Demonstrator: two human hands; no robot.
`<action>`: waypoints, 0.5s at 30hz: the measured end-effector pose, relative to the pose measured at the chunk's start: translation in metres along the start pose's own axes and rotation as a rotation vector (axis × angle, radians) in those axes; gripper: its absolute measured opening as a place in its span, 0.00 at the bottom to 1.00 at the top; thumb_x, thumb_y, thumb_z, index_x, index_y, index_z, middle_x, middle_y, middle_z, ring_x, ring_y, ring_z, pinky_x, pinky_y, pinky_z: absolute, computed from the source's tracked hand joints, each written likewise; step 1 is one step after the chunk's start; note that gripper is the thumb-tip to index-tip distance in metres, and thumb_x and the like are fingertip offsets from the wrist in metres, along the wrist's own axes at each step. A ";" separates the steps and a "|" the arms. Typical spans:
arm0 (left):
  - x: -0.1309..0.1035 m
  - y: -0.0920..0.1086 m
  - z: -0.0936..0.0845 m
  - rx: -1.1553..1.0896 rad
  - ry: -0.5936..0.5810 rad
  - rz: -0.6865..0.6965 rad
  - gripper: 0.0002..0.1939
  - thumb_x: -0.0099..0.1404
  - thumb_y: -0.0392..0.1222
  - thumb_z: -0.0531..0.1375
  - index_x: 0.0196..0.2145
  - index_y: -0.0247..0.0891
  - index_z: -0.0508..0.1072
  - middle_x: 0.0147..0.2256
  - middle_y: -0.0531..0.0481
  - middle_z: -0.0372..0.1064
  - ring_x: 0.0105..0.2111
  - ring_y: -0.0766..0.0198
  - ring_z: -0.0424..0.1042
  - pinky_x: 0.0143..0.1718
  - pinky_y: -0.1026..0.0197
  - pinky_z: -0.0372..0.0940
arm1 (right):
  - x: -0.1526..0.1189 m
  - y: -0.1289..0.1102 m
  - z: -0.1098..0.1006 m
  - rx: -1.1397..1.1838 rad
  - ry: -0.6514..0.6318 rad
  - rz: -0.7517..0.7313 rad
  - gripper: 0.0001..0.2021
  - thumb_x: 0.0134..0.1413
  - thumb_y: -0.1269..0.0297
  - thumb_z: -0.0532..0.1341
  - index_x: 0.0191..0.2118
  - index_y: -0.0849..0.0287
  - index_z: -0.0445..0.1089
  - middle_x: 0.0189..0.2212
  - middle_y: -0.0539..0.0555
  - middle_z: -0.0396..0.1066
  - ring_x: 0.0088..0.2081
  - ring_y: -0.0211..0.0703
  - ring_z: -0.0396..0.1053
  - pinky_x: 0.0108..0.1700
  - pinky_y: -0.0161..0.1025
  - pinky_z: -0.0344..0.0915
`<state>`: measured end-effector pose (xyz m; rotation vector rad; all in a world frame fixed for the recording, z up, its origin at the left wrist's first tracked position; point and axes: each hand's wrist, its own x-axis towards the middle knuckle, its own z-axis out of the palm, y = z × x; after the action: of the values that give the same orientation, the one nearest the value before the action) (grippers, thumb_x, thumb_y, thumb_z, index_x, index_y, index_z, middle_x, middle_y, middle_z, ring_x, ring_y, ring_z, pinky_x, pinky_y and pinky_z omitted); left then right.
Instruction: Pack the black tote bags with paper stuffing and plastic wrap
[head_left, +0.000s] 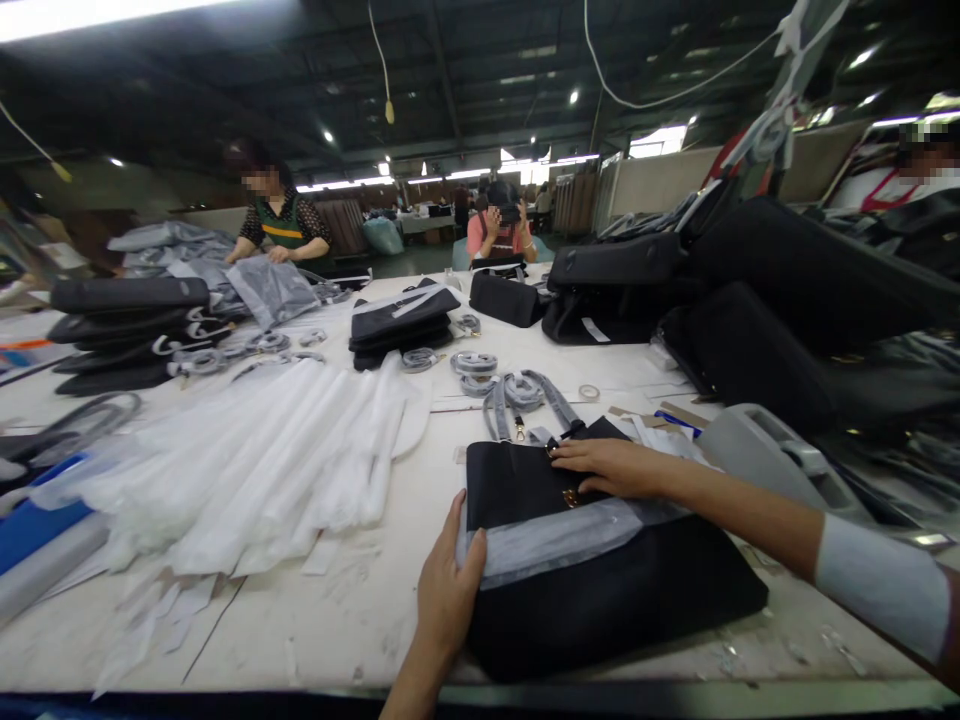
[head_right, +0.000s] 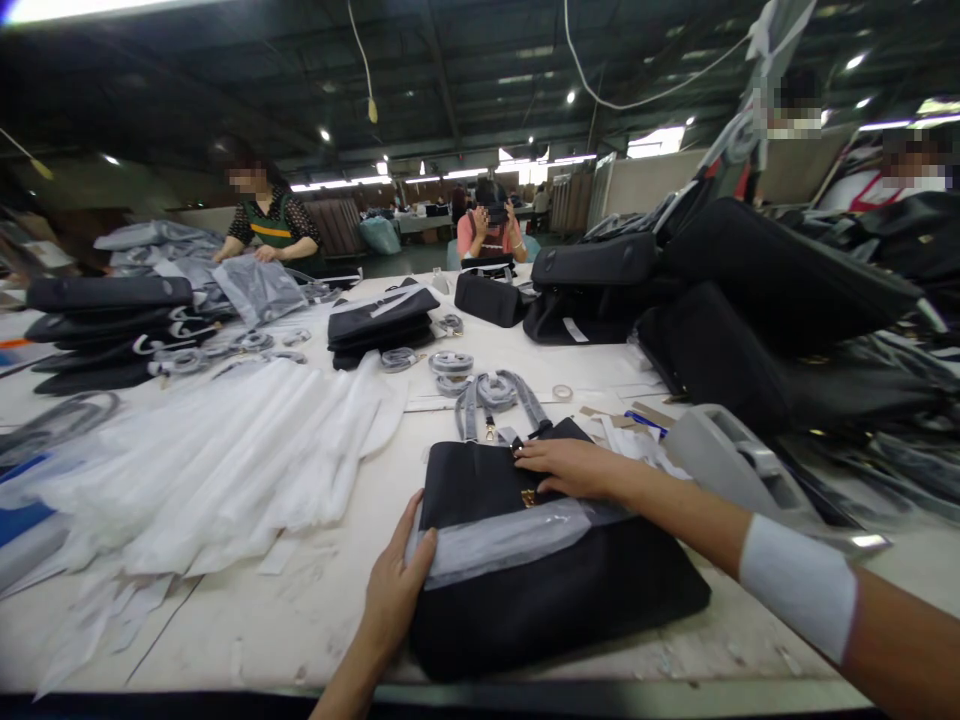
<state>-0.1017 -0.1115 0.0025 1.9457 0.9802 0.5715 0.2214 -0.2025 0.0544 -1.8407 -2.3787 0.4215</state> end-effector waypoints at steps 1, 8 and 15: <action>0.000 0.000 0.000 -0.002 0.003 0.000 0.29 0.71 0.52 0.49 0.67 0.43 0.55 0.65 0.47 0.57 0.65 0.53 0.57 0.64 0.47 0.54 | 0.002 0.001 0.001 -0.034 -0.002 -0.006 0.25 0.60 0.66 0.61 0.63 0.55 0.64 0.62 0.56 0.63 0.64 0.51 0.58 0.65 0.49 0.57; 0.001 0.005 -0.001 -0.017 0.012 -0.011 0.29 0.70 0.49 0.50 0.66 0.42 0.56 0.64 0.47 0.59 0.64 0.53 0.58 0.64 0.48 0.54 | -0.002 -0.008 0.012 -0.285 -0.037 -0.074 0.29 0.58 0.80 0.53 0.64 0.58 0.61 0.61 0.65 0.63 0.58 0.53 0.66 0.56 0.48 0.68; -0.001 0.004 0.001 -0.031 0.033 0.017 0.28 0.70 0.49 0.50 0.65 0.42 0.58 0.63 0.47 0.60 0.64 0.53 0.59 0.63 0.48 0.55 | 0.001 -0.020 0.007 -0.379 -0.077 -0.075 0.27 0.54 0.81 0.54 0.60 0.63 0.65 0.56 0.67 0.68 0.53 0.52 0.71 0.51 0.45 0.70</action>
<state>-0.1003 -0.1140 0.0055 1.9244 0.9702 0.6266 0.2011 -0.2068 0.0535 -1.8937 -2.7227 0.0335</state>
